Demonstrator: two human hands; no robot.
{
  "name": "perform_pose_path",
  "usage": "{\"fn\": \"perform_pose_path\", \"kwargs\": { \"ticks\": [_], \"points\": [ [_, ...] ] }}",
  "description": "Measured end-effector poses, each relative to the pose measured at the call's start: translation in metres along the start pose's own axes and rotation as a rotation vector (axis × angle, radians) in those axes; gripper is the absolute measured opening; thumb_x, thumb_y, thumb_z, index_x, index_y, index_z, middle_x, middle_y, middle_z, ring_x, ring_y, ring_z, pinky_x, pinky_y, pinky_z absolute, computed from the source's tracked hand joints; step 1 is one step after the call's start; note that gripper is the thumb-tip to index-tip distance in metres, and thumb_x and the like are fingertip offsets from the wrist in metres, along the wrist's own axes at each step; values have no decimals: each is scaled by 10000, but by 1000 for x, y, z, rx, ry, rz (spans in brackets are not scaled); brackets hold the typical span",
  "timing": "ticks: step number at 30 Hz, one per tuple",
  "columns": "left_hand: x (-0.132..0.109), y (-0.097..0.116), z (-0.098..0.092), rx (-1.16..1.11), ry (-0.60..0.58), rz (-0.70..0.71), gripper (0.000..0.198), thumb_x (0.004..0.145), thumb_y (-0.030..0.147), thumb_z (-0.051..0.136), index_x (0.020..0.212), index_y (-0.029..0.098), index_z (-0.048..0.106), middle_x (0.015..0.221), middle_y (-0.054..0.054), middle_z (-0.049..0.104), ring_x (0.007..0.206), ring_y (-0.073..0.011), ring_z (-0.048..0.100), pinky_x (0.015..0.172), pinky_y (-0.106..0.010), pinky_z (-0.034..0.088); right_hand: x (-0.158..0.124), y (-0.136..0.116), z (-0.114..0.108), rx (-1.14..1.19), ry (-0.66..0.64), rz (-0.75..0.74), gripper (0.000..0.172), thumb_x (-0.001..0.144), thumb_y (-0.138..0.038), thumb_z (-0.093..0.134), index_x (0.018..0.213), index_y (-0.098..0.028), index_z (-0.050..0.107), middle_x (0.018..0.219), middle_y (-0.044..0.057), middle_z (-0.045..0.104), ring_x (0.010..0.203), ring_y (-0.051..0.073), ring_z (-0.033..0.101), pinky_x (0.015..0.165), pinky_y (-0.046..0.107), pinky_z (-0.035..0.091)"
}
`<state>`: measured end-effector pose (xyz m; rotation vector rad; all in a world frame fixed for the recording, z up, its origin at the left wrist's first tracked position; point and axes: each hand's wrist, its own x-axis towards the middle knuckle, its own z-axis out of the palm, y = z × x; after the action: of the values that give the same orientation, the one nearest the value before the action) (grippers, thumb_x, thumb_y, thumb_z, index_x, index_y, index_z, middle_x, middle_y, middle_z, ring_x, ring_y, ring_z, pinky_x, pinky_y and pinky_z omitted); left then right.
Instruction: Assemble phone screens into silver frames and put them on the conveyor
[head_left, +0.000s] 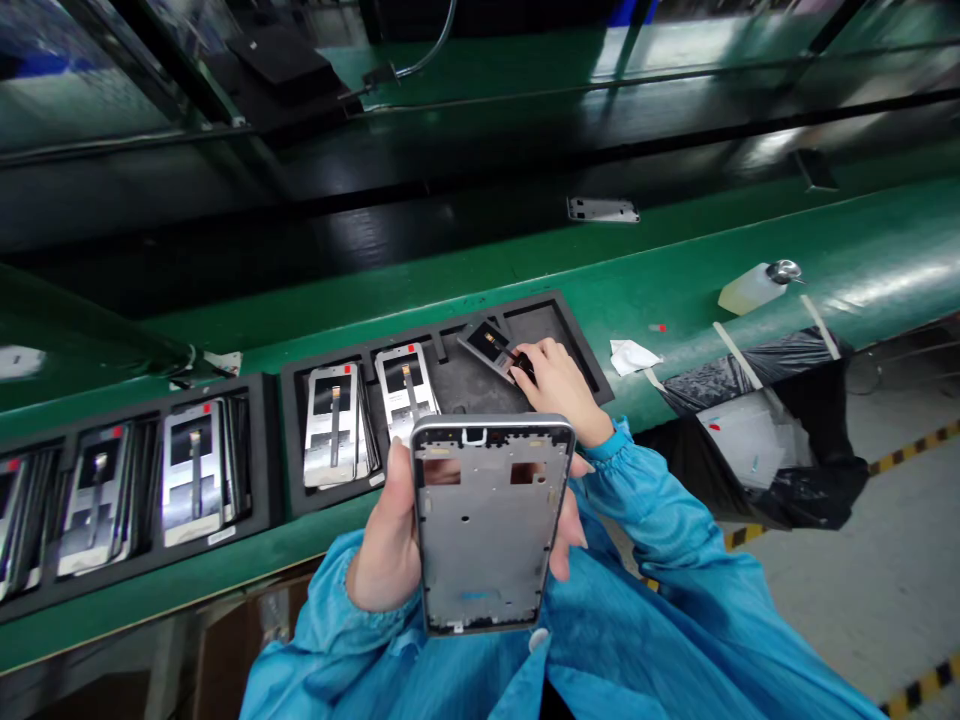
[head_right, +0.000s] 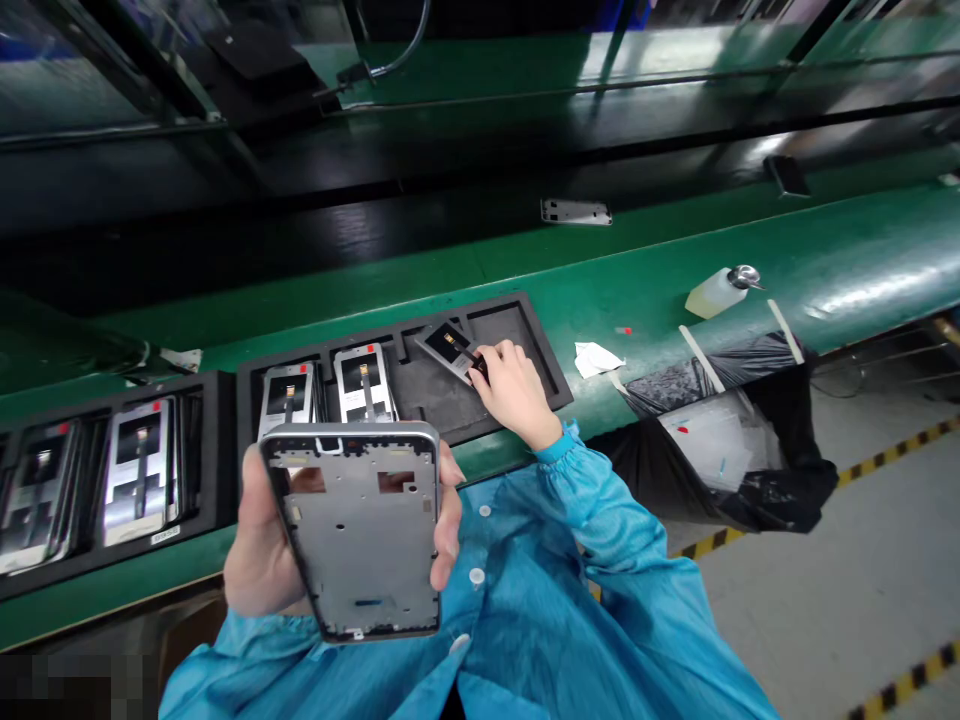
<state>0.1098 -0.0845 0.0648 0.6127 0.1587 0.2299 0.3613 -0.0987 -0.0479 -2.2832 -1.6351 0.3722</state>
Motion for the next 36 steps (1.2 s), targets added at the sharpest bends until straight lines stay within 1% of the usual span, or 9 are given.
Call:
{"fn": "perform_pose_path", "kwargs": {
  "ticks": [4,11,15,19,21,24,27,31,36],
  "points": [
    [4,6,6,14,-63,10,984,973,983,474,1401,165,814,1150,-188,802,887,-310,751,823,-412,591,7,-10,-6,-129,-72,134,652,1082,-610,715,1456,-83,624,1450,301,652,1346,473,628,1068,520,530],
    [4,8,1,-124,-8,226,845,1074,846,497,1410,133,801,1146,-174,816,899,-274,759,799,-360,624,30,8,-28,33,-225,168,334,1000,-469,836,1106,-183,701,1114,161,836,1041,362,786,878,371,552],
    [4,22,1,-165,49,291,820,1141,794,407,1415,118,782,1141,-148,817,913,-252,784,806,-346,661,30,31,-33,569,-176,82,377,896,-490,886,1006,-181,700,1070,109,846,1025,299,786,913,373,618],
    [9,36,-1,-187,122,354,978,1180,752,83,1420,85,756,1153,-131,824,928,-236,815,788,-338,687,5,46,-36,1219,-114,213,630,902,-618,878,1349,-264,610,1125,65,872,908,255,831,791,396,697],
    [16,40,-3,-155,159,421,1032,1180,687,-48,1411,77,752,1154,-119,827,931,-221,817,796,-351,694,-10,46,-37,1404,-140,257,635,970,-599,844,1464,-323,556,1194,52,882,910,243,848,774,412,723],
    [28,40,-7,-96,201,533,903,1203,705,121,1316,114,795,1176,-117,842,870,-211,816,784,-373,719,-25,36,-39,1567,-172,217,548,1053,-660,729,1456,-299,642,1265,94,881,952,255,848,748,427,744],
    [37,39,-8,-73,229,598,725,1187,702,380,1275,133,821,1289,-131,843,835,-220,820,768,-402,746,-36,22,-45,1570,-93,104,642,1088,-778,572,1399,-245,751,1265,134,871,964,276,827,710,420,742],
    [46,40,0,-89,316,653,762,1213,661,296,1270,102,810,1305,-151,830,930,-229,829,750,-365,738,-56,7,-64,1318,62,-55,676,1127,-799,446,1402,-269,764,1346,123,817,1133,304,801,871,479,756],
    [68,33,0,52,473,868,622,1188,693,408,1215,187,769,1206,-96,831,932,-232,815,745,-363,743,-79,5,-99,835,87,-438,691,1079,-708,701,1660,-346,609,1580,136,650,1377,357,705,1139,603,675]
  ]
}}
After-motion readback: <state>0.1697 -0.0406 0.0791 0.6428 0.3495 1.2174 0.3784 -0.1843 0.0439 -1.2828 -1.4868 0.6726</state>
